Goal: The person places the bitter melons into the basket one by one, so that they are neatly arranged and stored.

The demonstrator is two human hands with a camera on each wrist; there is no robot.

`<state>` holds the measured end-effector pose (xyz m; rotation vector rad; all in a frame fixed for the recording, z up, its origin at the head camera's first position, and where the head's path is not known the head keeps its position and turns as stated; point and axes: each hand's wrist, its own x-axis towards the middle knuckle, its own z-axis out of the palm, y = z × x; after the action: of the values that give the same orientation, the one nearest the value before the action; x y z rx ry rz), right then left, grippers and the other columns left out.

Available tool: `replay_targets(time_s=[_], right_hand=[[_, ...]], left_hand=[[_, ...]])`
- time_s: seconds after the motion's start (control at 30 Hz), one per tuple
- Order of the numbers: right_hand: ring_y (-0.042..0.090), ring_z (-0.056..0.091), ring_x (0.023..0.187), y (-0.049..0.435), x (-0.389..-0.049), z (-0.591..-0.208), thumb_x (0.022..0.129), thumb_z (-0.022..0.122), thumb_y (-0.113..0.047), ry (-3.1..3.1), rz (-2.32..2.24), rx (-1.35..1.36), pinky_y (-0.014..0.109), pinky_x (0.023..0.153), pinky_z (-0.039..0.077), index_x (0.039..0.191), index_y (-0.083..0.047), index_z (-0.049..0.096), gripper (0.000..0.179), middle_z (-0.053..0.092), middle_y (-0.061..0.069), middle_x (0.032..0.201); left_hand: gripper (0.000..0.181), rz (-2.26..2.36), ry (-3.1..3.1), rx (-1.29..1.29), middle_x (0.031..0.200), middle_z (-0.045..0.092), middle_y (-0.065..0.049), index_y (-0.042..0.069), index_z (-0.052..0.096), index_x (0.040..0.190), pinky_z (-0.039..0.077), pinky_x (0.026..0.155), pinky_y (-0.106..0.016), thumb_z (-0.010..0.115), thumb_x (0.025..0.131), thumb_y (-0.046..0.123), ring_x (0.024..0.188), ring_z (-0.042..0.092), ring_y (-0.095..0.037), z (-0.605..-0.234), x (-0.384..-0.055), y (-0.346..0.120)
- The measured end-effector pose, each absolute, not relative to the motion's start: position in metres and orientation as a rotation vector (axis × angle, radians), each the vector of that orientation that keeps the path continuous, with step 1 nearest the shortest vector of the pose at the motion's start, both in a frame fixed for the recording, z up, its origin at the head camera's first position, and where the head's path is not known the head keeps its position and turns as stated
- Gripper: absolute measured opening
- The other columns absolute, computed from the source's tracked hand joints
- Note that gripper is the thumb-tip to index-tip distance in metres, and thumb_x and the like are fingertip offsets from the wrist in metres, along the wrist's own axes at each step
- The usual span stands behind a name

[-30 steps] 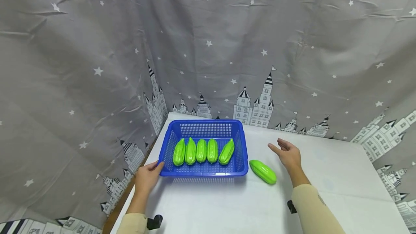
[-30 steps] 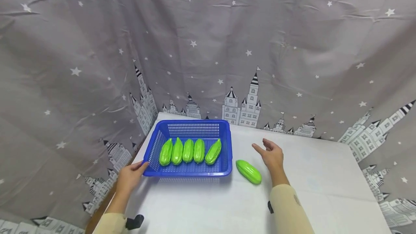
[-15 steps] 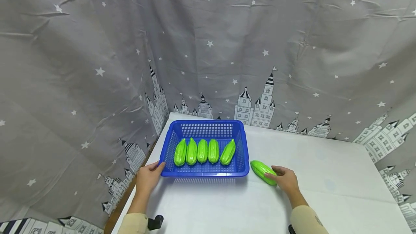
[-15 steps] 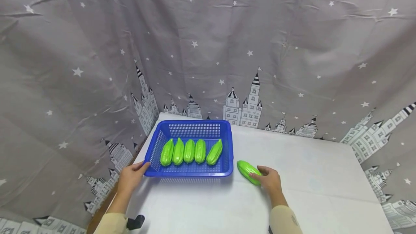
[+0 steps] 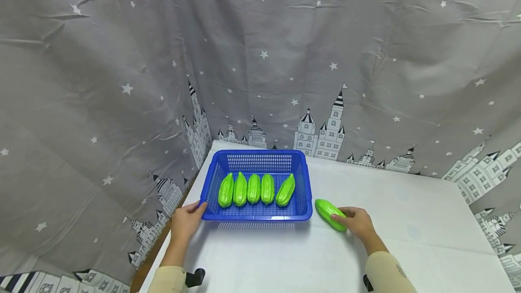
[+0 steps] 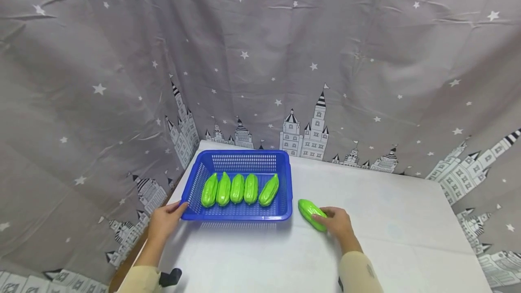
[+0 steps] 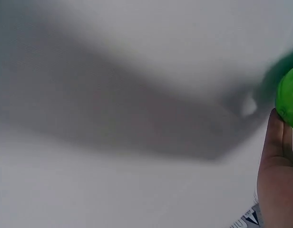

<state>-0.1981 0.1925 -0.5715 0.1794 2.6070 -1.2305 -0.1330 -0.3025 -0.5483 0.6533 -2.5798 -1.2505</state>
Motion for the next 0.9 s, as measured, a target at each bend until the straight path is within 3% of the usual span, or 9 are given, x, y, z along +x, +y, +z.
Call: replay_targets(time_s=[0.2, 0.4, 0.6, 0.9], right_hand=[[0.045, 0.046, 0.131, 0.2, -0.226, -0.533, 0.089, 0.075, -0.051, 2.59, -1.365, 0.22, 0.06, 0.108, 0.036, 0.137, 0.001, 0.059, 0.072, 0.055, 0.026, 0.141], [0.041, 0.047, 0.132, 0.197, -0.243, -0.5, 0.089, 0.075, -0.049, 2.565, -1.451, 0.207, 0.058, 0.108, 0.038, 0.14, -0.001, 0.057, 0.072, 0.054, 0.023, 0.143], [0.038, 0.049, 0.131, 0.168, -0.258, -0.488, 0.087, 0.078, -0.047, 2.525, -1.499, 0.176, 0.059, 0.109, 0.035, 0.137, -0.004, 0.061, 0.069, 0.058, 0.019, 0.14], [0.037, 0.052, 0.129, 0.104, -0.277, -0.476, 0.087, 0.08, -0.039, 2.459, -1.424, -0.083, 0.059, 0.107, 0.038, 0.13, -0.007, 0.068, 0.055, 0.063, 0.016, 0.134]], left_hand=[[0.048, -1.268, -2.58, 0.647, 0.12, 0.067, -0.025, -0.004, 0.066, 0.127, 0.049, 0.095, -0.058, 0.068, 0.097, 0.033, 0.117, 0.06, -0.046, -0.548, -0.133, -0.302], [0.049, -1.274, -2.585, 0.655, 0.121, 0.066, -0.025, -0.004, 0.065, 0.127, 0.049, 0.096, -0.057, 0.068, 0.097, 0.034, 0.118, 0.06, -0.046, -0.547, -0.132, -0.301], [0.05, -1.259, -2.575, 0.664, 0.12, 0.067, -0.024, -0.004, 0.066, 0.127, 0.048, 0.096, -0.058, 0.068, 0.097, 0.036, 0.118, 0.06, -0.046, -0.546, -0.132, -0.304], [0.048, -1.262, -2.579, 0.668, 0.12, 0.067, -0.023, -0.002, 0.068, 0.125, 0.048, 0.096, -0.057, 0.07, 0.096, 0.036, 0.118, 0.06, -0.045, -0.548, -0.133, -0.303]])
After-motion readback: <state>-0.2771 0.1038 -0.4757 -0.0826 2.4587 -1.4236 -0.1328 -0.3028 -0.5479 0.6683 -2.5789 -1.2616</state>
